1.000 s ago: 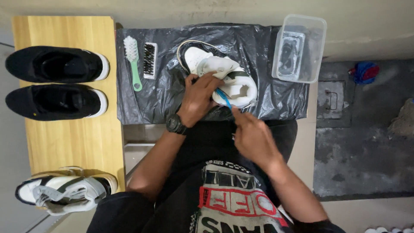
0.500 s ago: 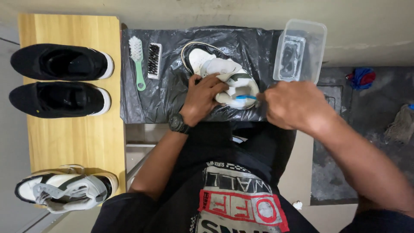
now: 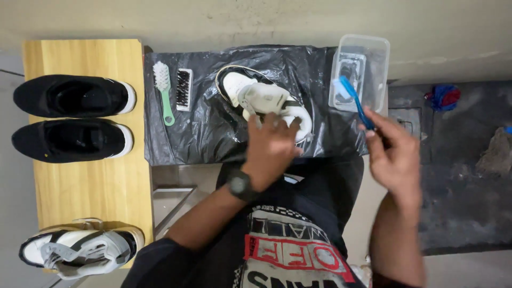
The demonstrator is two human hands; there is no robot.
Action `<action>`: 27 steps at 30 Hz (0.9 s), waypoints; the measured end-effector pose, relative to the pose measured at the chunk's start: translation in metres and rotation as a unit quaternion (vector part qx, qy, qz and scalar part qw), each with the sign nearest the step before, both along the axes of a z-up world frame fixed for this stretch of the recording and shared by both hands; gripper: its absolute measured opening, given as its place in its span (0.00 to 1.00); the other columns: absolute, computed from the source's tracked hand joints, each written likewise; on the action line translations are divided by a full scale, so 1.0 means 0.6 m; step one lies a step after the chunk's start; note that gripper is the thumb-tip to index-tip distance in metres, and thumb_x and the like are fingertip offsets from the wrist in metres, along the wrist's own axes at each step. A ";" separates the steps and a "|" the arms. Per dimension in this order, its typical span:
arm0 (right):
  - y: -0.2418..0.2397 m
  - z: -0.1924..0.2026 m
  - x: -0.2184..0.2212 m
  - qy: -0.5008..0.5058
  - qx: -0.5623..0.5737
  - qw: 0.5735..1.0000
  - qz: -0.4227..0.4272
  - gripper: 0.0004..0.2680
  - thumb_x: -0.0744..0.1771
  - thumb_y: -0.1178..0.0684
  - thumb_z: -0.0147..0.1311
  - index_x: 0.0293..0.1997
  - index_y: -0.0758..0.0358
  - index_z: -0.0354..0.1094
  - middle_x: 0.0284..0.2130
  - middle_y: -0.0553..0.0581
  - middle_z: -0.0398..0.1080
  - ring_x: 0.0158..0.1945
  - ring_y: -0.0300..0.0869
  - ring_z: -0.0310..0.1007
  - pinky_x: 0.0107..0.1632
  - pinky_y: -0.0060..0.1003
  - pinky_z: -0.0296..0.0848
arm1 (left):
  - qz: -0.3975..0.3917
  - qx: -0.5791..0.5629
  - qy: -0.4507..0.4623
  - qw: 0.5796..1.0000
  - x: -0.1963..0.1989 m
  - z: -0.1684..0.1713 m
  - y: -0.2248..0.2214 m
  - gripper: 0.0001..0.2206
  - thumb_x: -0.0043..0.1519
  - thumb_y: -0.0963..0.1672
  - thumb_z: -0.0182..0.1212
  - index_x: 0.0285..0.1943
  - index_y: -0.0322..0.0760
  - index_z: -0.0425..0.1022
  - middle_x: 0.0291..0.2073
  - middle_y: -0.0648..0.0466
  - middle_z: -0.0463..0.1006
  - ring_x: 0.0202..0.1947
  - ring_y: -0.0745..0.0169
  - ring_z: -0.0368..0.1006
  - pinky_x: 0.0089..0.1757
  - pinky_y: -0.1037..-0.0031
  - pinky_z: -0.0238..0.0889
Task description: Cleaning a sneaker by scrubbing the upper and sole with brushes and cleaning solution.
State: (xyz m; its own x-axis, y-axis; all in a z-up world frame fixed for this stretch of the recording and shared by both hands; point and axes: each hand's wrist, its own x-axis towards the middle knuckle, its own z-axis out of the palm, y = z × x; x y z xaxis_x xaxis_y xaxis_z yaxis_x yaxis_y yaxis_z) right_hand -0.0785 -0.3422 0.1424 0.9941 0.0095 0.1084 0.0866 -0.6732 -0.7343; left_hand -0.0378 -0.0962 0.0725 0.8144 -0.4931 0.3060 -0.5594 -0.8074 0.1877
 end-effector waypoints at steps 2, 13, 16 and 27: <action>-0.006 -0.051 -0.007 -0.035 -0.012 0.998 -0.046 0.16 0.69 0.67 0.51 0.65 0.69 0.69 0.49 0.72 0.74 0.46 0.57 0.76 0.41 0.45 0.74 | 0.022 0.006 -0.046 0.999 -0.008 -0.033 -0.037 0.38 0.30 0.59 0.80 0.48 0.41 0.77 0.32 0.52 0.76 0.44 0.48 0.71 0.49 0.42 0.63; -0.086 -0.165 0.073 -0.062 -0.278 0.952 -0.114 0.13 0.66 0.61 0.57 0.56 0.60 0.80 0.39 0.62 0.73 0.42 0.62 0.77 0.41 0.55 0.77 | -0.043 -0.132 -0.020 0.990 -0.016 -0.042 -0.027 0.12 0.55 0.44 0.65 0.44 0.32 0.76 0.37 0.43 0.77 0.45 0.40 0.73 0.48 0.52 0.62; -0.064 -0.144 0.121 0.054 -0.322 0.936 -0.130 0.14 0.68 0.54 0.51 0.58 0.46 0.77 0.43 0.57 0.73 0.40 0.63 0.78 0.39 0.64 0.78 | -0.109 -0.349 0.077 0.928 -0.025 -0.013 0.021 0.10 0.65 0.38 0.56 0.51 0.18 0.72 0.47 0.31 0.75 0.55 0.24 0.69 0.58 0.41 0.61; -0.116 -0.282 0.209 0.088 -0.284 0.952 -0.077 0.16 0.64 0.59 0.51 0.55 0.49 0.78 0.40 0.60 0.74 0.40 0.61 0.80 0.39 0.55 0.81 | -0.073 -0.874 0.267 0.400 -0.043 -0.236 0.122 0.28 0.48 0.39 0.65 0.61 0.37 0.71 0.55 0.40 0.79 0.56 0.42 0.76 0.58 0.52 0.68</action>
State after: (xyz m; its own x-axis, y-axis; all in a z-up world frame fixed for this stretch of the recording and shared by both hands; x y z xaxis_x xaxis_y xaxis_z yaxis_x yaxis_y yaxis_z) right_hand 0.0469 -0.4119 -0.0268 0.9906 -0.1307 -0.0395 -0.1364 -0.9608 -0.2415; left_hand -0.0637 -0.0227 -0.0691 0.9952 0.0403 0.0891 -0.0809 0.8511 0.5187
